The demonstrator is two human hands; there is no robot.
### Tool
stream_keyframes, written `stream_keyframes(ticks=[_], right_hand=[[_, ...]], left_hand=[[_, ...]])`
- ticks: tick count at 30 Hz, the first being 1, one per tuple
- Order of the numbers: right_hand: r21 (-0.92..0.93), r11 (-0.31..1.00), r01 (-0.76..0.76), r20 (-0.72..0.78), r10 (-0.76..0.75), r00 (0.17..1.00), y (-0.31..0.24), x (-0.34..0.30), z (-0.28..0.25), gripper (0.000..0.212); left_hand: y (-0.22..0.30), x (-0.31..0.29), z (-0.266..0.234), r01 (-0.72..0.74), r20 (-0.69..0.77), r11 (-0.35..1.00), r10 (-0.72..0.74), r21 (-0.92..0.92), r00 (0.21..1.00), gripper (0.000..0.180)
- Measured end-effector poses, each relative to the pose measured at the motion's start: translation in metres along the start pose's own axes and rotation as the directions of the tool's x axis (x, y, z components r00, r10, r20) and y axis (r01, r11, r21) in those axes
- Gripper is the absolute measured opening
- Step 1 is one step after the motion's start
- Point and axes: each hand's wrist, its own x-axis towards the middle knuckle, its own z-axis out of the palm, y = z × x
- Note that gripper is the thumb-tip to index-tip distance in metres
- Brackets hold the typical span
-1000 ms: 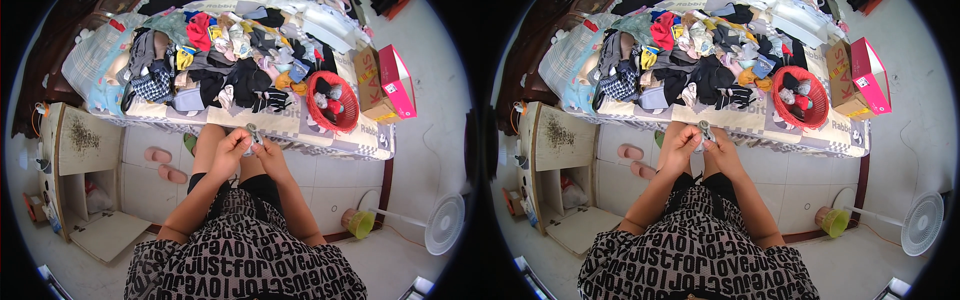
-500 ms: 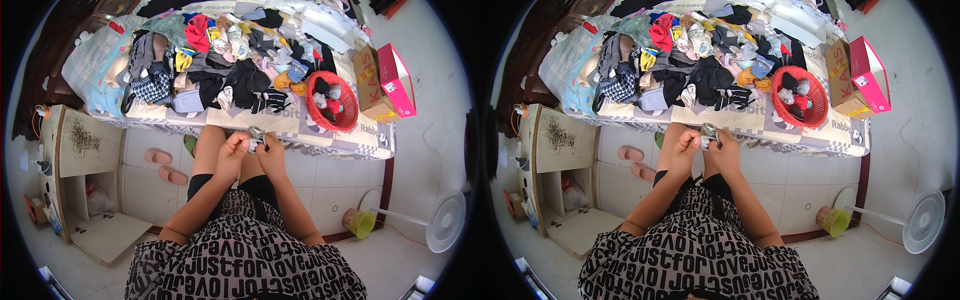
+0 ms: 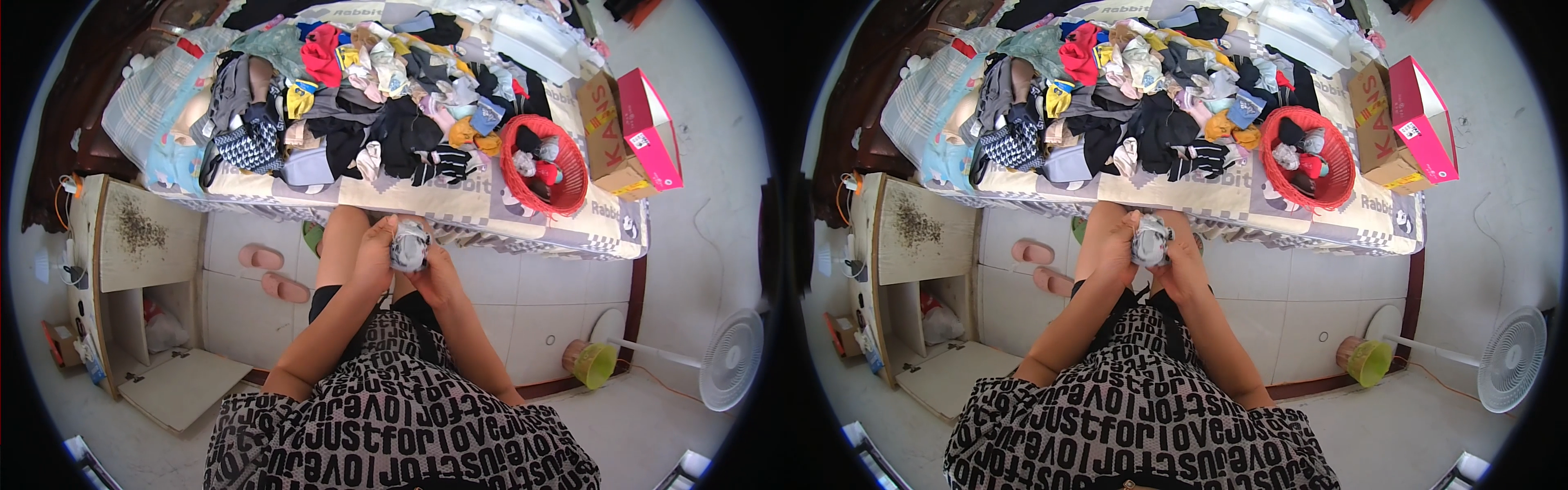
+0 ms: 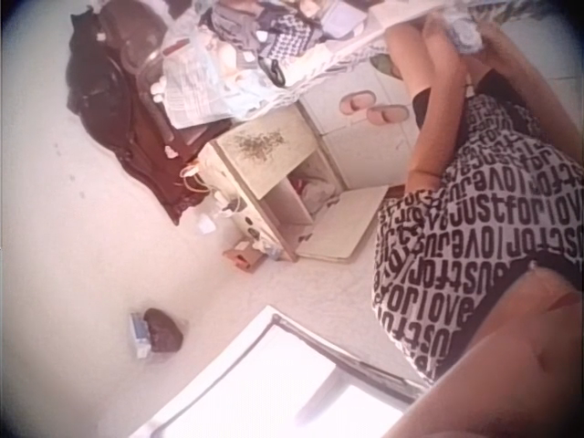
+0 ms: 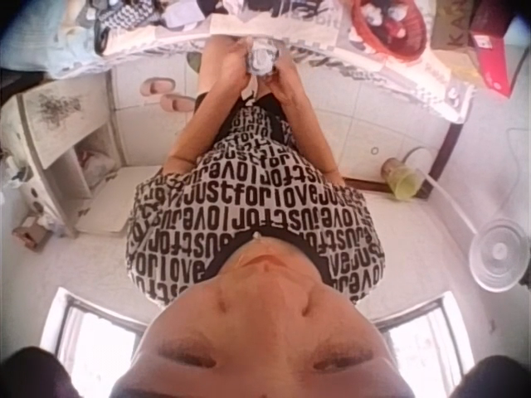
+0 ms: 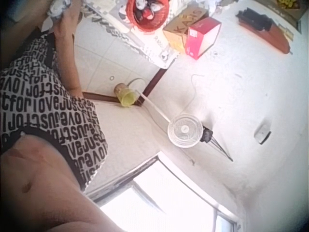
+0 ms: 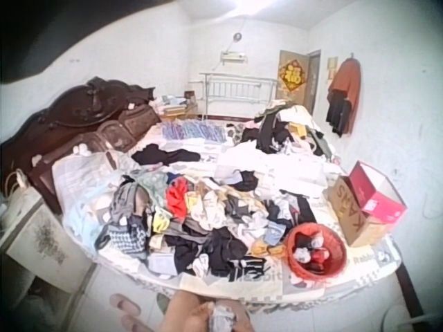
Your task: The person picks up individual socks from a pile on a bed, matches them into pairs, and places the paired socks into a red basket.
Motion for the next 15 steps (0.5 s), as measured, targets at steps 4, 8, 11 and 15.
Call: stream_keyframes(ticks=[4,8,11,15], right_hand=[[-0.24,0.962,-0.131,0.246,0.191,0.95,0.004,-0.005,-0.03,0.02],[-0.226,0.959,-0.171,0.199,0.218,0.956,0.002,-0.002,-0.039,0.024],[-0.174,0.984,-0.037,0.037,0.044,0.998,-0.001,0.007,-0.022,0.025],[-0.332,0.931,0.151,-0.173,-0.218,0.961,0.0,0.02,-0.054,0.021]], left_hand=[[-0.006,0.006,-0.022,0.249,0.141,0.962,-0.263,0.11,0.954,0.023],[-0.01,0.007,-0.024,0.299,0.108,0.935,-0.322,0.191,0.94,0.023],[-0.014,0.012,-0.034,0.103,0.07,0.964,-0.124,0.247,0.99,0.029],[-0.009,-0.002,0.002,0.055,0.102,0.918,-0.103,0.392,0.989,0.04]])
